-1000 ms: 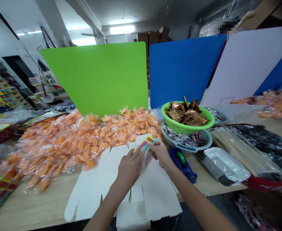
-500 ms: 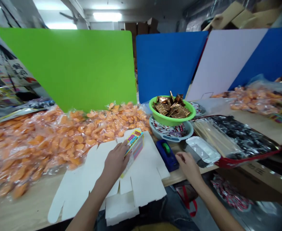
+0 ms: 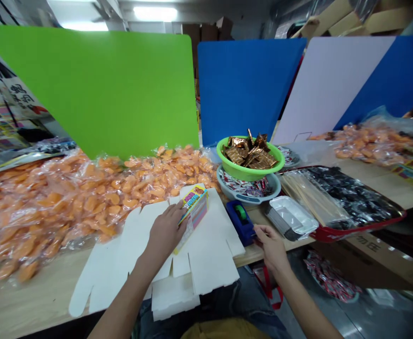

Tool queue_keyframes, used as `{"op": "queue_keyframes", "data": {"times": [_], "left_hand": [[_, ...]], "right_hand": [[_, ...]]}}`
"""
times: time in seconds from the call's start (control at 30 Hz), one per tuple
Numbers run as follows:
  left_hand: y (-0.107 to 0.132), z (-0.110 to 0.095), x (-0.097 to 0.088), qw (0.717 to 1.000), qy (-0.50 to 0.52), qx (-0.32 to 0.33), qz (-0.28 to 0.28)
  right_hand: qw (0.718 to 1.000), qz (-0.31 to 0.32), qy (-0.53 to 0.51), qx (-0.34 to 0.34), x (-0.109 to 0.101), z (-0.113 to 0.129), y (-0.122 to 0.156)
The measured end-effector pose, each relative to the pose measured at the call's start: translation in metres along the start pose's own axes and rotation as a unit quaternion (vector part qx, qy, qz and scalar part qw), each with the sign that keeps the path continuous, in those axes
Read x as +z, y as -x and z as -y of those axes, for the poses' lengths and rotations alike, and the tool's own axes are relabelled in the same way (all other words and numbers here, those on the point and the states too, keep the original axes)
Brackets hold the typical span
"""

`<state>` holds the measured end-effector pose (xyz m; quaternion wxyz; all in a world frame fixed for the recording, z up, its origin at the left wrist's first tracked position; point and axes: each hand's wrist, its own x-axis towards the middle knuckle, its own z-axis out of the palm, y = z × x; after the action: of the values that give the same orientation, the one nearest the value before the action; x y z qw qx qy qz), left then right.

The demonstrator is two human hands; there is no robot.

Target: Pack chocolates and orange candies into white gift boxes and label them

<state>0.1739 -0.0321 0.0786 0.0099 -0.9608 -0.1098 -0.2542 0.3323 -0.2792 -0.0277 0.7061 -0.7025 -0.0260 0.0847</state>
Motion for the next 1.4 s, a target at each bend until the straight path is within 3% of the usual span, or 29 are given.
{"op": "queue_keyframes", "data": {"times": [0.13,0.27,0.47,0.53,0.63,0.73,0.87,1.0,1.13,1.4], "left_hand": [[-0.001,0.001,0.0,1.0,0.012,0.007,-0.008],[0.0,0.003,-0.004,0.999,0.018,0.013,0.025],[0.009,0.005,-0.019,0.997,-0.046,-0.013,0.063],[0.015,0.006,-0.017,1.0,-0.003,-0.001,0.025],[0.025,0.006,-0.007,0.992,0.085,0.015,-0.089],[0.034,0.003,0.001,0.983,0.103,-0.002,-0.15],[0.039,0.0,-0.005,0.99,0.084,-0.012,-0.113],[0.043,-0.004,-0.018,0.988,0.134,-0.002,-0.082],[0.049,-0.006,-0.018,0.978,0.172,-0.04,-0.11],[0.049,0.003,-0.009,0.971,0.182,-0.028,-0.151]], "right_hand": [[0.994,-0.013,-0.107,0.036,-0.003,-0.014,0.016],[0.99,-0.021,-0.118,0.08,-0.005,-0.027,0.021],[0.991,0.002,-0.091,0.098,-0.012,-0.025,0.023],[0.99,0.014,-0.087,0.114,-0.014,-0.019,0.03],[0.99,0.037,-0.081,0.114,-0.009,0.001,0.043],[0.985,0.096,-0.114,0.088,0.016,0.039,0.051],[0.952,0.235,-0.184,0.068,0.072,0.085,0.057],[0.927,0.311,-0.206,0.04,0.124,0.095,0.065],[0.926,0.318,-0.199,0.029,0.151,0.084,0.072],[0.957,0.256,-0.121,0.066,0.171,0.076,0.074]]}}
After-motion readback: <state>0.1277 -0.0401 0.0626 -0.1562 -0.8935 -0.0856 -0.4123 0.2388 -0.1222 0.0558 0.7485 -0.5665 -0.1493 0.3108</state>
